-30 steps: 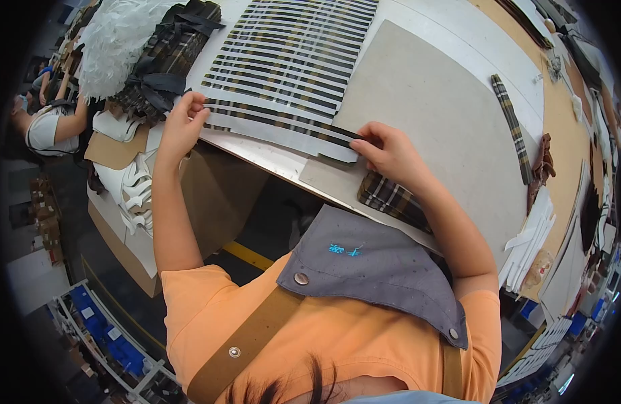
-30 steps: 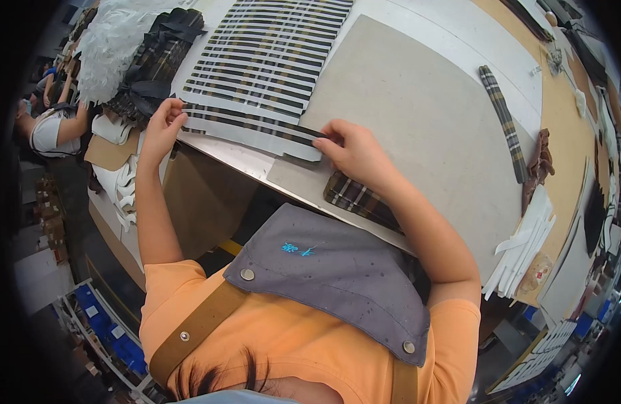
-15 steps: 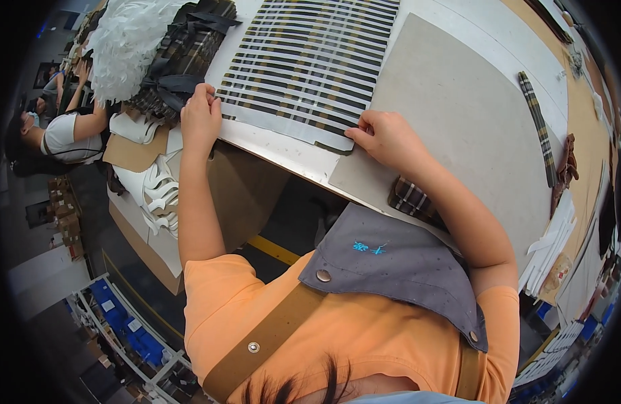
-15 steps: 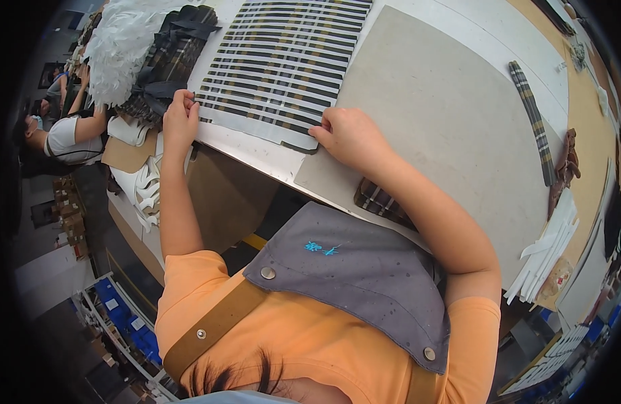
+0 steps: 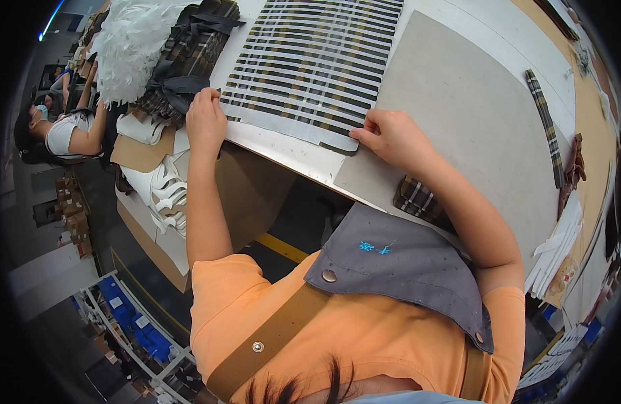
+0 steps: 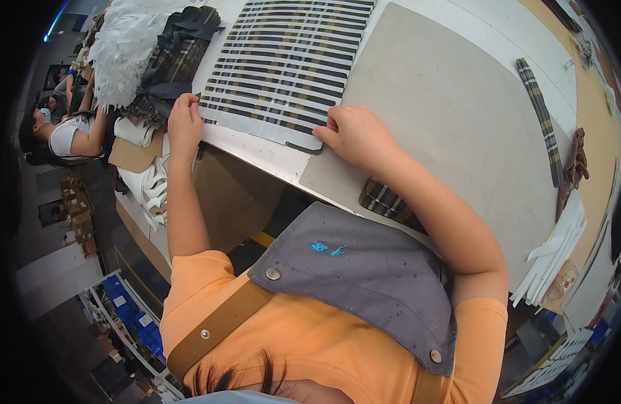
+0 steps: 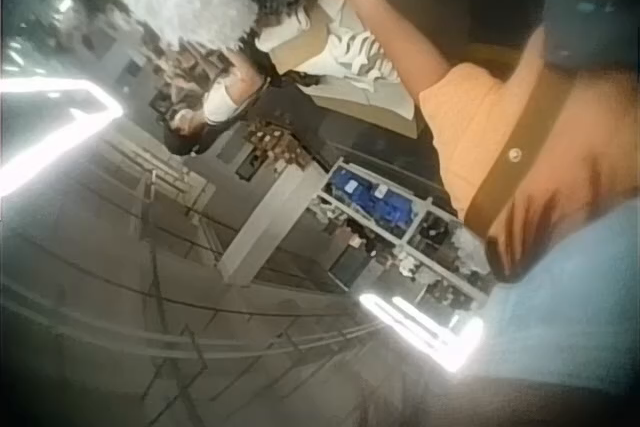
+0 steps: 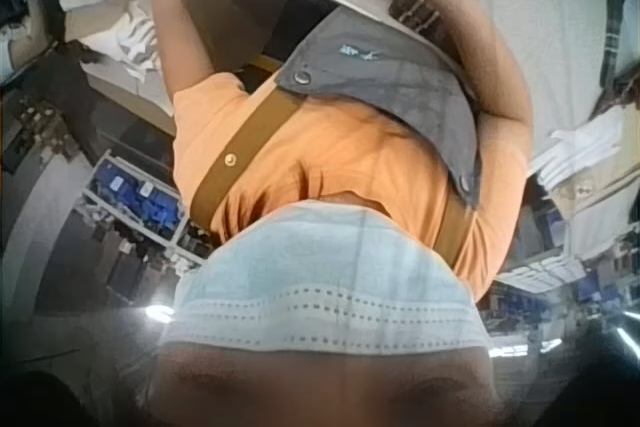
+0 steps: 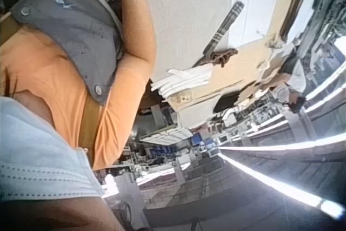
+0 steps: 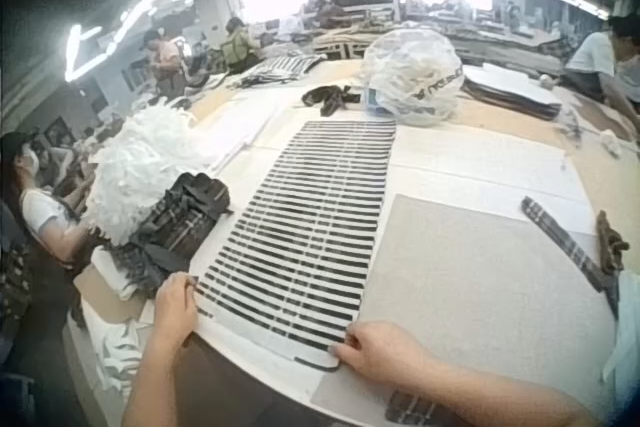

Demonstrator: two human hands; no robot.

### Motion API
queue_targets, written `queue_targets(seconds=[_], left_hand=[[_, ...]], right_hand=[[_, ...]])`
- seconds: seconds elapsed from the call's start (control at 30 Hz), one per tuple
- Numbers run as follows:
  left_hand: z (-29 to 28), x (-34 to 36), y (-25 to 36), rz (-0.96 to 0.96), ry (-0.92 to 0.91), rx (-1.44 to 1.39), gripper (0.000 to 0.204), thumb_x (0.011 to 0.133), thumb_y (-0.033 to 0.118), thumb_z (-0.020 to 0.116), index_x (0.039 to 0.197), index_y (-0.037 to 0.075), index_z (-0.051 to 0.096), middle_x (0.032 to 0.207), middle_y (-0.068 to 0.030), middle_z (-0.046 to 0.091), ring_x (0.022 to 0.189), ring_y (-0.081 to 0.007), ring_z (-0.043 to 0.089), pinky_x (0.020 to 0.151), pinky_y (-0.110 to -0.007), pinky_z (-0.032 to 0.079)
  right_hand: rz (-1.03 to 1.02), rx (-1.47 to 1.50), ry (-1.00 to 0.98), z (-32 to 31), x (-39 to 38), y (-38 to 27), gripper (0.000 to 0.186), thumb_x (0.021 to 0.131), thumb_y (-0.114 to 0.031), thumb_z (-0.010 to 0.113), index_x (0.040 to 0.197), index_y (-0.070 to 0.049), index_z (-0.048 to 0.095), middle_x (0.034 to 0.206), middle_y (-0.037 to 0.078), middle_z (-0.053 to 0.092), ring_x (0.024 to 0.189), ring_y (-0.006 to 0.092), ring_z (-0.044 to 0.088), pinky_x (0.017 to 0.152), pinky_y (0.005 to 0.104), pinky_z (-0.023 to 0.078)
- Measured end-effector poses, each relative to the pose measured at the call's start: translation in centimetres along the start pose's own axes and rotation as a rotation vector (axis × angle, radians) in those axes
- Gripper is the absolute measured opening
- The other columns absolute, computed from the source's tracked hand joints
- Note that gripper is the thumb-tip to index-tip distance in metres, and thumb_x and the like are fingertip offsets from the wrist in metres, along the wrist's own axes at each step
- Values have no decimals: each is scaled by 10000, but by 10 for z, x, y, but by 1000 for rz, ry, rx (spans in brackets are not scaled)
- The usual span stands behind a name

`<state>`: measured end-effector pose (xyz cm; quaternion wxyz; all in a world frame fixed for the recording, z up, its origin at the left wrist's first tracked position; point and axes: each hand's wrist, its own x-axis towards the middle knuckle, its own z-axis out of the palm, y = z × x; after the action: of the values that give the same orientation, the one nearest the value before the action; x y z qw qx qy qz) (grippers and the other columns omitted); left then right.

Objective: Applying glue and attaching lining material to plaid leather straps.

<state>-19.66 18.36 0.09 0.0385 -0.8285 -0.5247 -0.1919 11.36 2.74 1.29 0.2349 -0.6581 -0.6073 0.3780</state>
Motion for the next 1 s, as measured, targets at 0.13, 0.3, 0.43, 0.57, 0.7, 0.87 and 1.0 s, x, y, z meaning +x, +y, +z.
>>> queue_targets(seconds=[0.13, 0.3, 0.43, 0.57, 0.7, 0.87, 1.0], left_hand=[[-10, 0, 32, -13, 81, 84, 124, 879, 45, 514, 989, 24, 566, 960, -150, 598, 913, -333, 570, 785, -410, 441], [-14, -15, 104, 324, -133, -303, 166, 832, 30, 582, 995, 39, 614, 1011, -109, 593, 958, -304, 548, 826, -404, 410], [-17, -29, 142, 446, -284, -441, 222, 828, 20, 593, 1046, 50, 625, 1022, -80, 597, 988, -274, 531, 868, -377, 383], [-4, -31, 143, 449, -315, -443, 223, 831, 25, 595, 1050, 54, 627, 1027, -74, 591, 986, -268, 526, 872, -372, 381], [-5, -25, 144, 455, -346, -449, 224, 832, 23, 593, 1052, 47, 623, 1031, -78, 587, 982, -273, 528, 866, -374, 390], [-3, -11, 153, 421, -282, -407, 229, 832, 14, 587, 1058, 27, 619, 1029, -97, 584, 978, -285, 535, 849, -381, 409], [4, -7, 157, 450, -278, -335, 226, 834, 16, 587, 1057, 22, 618, 996, -102, 573, 950, -290, 535, 830, -390, 412]], right_hand=[[27, 17, -24, -17, -9, -1, 333, 838, -300, 655, 723, 9, 605, 678, 173, 624, 636, 329, 597, 614, 397, 473], [78, -73, 139, -48, -33, 23, 311, 857, -289, 643, 761, 3, 594, 638, 154, 594, 598, 294, 573, 586, 372, 452], [147, -40, 265, -71, -61, 47, 260, 873, -237, 631, 797, 8, 585, 652, 136, 583, 591, 246, 548, 586, 345, 441], [130, -85, 472, -86, -86, 78, 193, 882, -163, 619, 829, 18, 576, 695, 116, 574, 617, 205, 533, 605, 314, 436], [84, -159, 588, -97, -104, 108, 145, 889, -114, 597, 853, 25, 577, 763, 104, 577, 675, 206, 541, 652, 302, 445], [60, -205, 639, -108, -123, 130, 108, 891, -80, 576, 870, 26, 582, 816, 104, 571, 718, 210, 545, 685, 306, 449], [55, -218, 630, -111, -133, 137, 89, 888, -64, 573, 878, 24, 582, 817, 95, 554, 717, 211, 540, 680, 308, 449]])
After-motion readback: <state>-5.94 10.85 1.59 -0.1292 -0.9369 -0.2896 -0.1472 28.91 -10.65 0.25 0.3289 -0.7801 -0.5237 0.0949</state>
